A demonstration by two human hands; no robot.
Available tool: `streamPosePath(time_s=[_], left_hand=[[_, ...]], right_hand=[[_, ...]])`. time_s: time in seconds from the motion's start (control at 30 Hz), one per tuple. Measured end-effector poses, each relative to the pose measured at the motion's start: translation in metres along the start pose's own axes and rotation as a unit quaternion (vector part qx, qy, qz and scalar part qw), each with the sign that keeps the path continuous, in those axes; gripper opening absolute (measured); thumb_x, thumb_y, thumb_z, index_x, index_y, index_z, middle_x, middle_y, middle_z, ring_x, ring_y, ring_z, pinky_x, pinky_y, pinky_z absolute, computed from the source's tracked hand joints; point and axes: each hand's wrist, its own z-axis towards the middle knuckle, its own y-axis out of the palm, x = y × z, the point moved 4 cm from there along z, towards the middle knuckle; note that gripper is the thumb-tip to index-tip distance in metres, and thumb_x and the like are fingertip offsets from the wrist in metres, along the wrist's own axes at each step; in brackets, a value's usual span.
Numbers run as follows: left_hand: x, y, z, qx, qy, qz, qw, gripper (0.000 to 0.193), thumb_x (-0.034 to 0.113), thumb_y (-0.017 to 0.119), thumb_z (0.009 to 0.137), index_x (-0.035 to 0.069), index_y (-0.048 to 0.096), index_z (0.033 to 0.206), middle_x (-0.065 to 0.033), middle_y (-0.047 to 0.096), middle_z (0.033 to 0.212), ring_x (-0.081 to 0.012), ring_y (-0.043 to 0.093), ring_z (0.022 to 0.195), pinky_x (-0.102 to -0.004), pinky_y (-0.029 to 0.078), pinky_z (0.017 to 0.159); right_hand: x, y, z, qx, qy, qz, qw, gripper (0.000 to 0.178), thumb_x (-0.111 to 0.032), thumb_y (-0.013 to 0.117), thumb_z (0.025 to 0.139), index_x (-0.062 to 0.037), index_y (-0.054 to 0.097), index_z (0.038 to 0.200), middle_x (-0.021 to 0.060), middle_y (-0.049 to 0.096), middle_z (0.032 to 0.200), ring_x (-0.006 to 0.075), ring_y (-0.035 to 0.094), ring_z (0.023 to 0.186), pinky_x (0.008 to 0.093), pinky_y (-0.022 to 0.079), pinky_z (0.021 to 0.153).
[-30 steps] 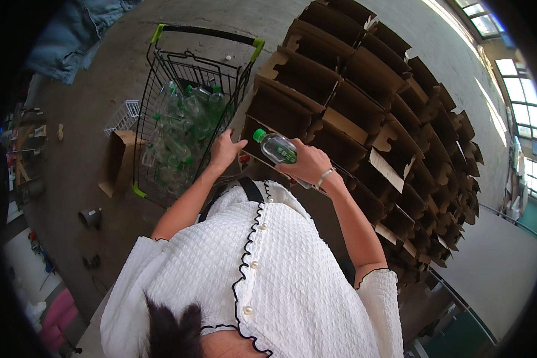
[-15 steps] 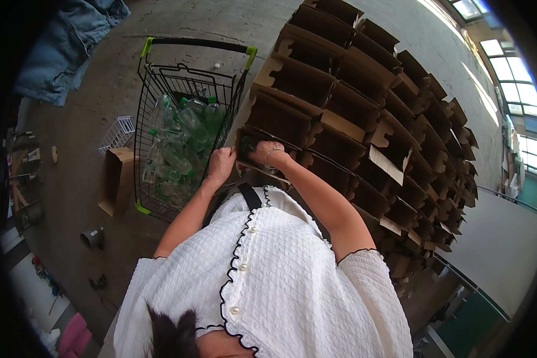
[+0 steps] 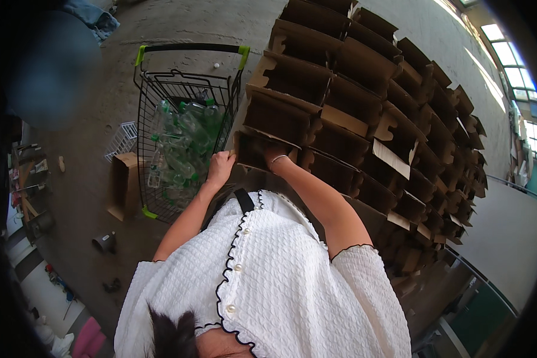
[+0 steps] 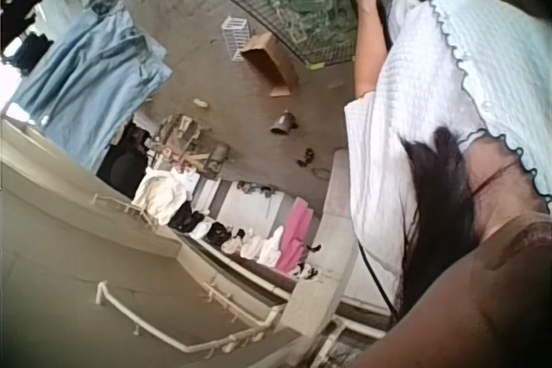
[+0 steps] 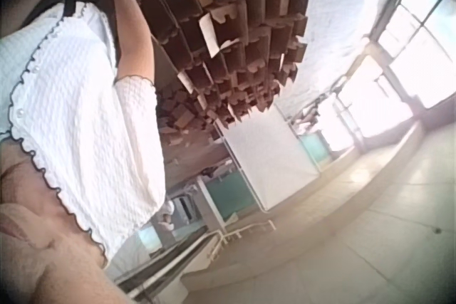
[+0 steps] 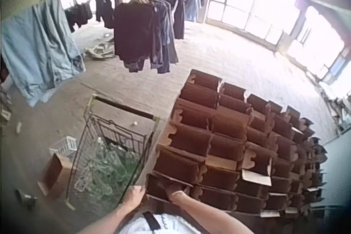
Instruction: The person takes empty plastic bottles one by one from a shopping cart and places them into the slots of cardboard dividers.
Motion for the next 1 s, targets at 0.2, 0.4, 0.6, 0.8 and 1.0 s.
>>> streamPosePath(time_s=[0.2,0.4,0.6,0.8,1.0], left_hand=[[-0.007,0.001,-0.001,0.002,-0.003,-0.012,1.000,0.028,0.019,0.067,0.087,-0.006,0.061,0.075,-0.0278,0.060,0.074,-0.0461,0.061,0.073,-0.0499,0.046,0.061],[0.001,-0.003,-0.002,0.073,0.027,-0.073,0.994,0.029,0.019,0.069,0.088,-0.004,0.066,0.105,-0.0229,0.068,0.093,-0.0369,0.067,0.082,-0.0400,0.052,0.072],[0.034,-0.020,-0.011,0.042,0.060,-0.165,0.983,0.033,0.023,0.058,0.098,-0.002,0.064,0.119,-0.0180,0.065,0.121,-0.0348,0.063,0.108,-0.0374,0.050,0.091],[0.049,-0.015,-0.021,-0.041,0.152,-0.054,0.986,0.055,0.044,0.049,0.101,-0.003,0.058,0.127,-0.0206,0.059,0.130,-0.0376,0.054,0.122,-0.0402,0.043,0.104],[0.049,-0.021,-0.014,-0.117,0.188,0.044,0.974,0.061,0.044,0.058,0.095,-0.003,0.051,0.133,-0.0234,0.056,0.133,-0.0386,0.052,0.124,-0.0414,0.044,0.103]], right_hand=[[-0.012,0.011,0.003,0.065,-0.014,-0.093,0.993,0.027,-0.009,0.053,0.087,-0.0019,0.068,0.108,0.0206,0.071,0.103,0.0315,0.071,0.092,0.0436,0.057,0.077],[-0.004,-0.055,-0.026,0.009,-0.021,0.099,0.995,0.030,-0.011,0.060,0.087,-0.0008,0.060,0.115,0.0199,0.067,0.105,0.0347,0.068,0.092,0.0427,0.055,0.079],[0.007,-0.176,-0.143,0.188,0.120,0.384,0.896,0.035,-0.017,0.071,0.085,-0.0029,0.053,0.112,0.0152,0.061,0.102,0.0346,0.063,0.095,0.0434,0.050,0.080],[0.010,-0.143,-0.159,0.155,0.066,0.290,0.942,0.076,-0.031,0.081,0.077,0.0019,0.044,0.134,0.0169,0.061,0.113,0.0342,0.061,0.107,0.0422,0.049,0.090],[0.018,-0.098,-0.135,0.079,0.049,0.246,0.965,0.066,-0.021,0.077,0.078,-0.0007,0.044,0.132,0.0190,0.059,0.122,0.0364,0.058,0.114,0.0421,0.048,0.095]])
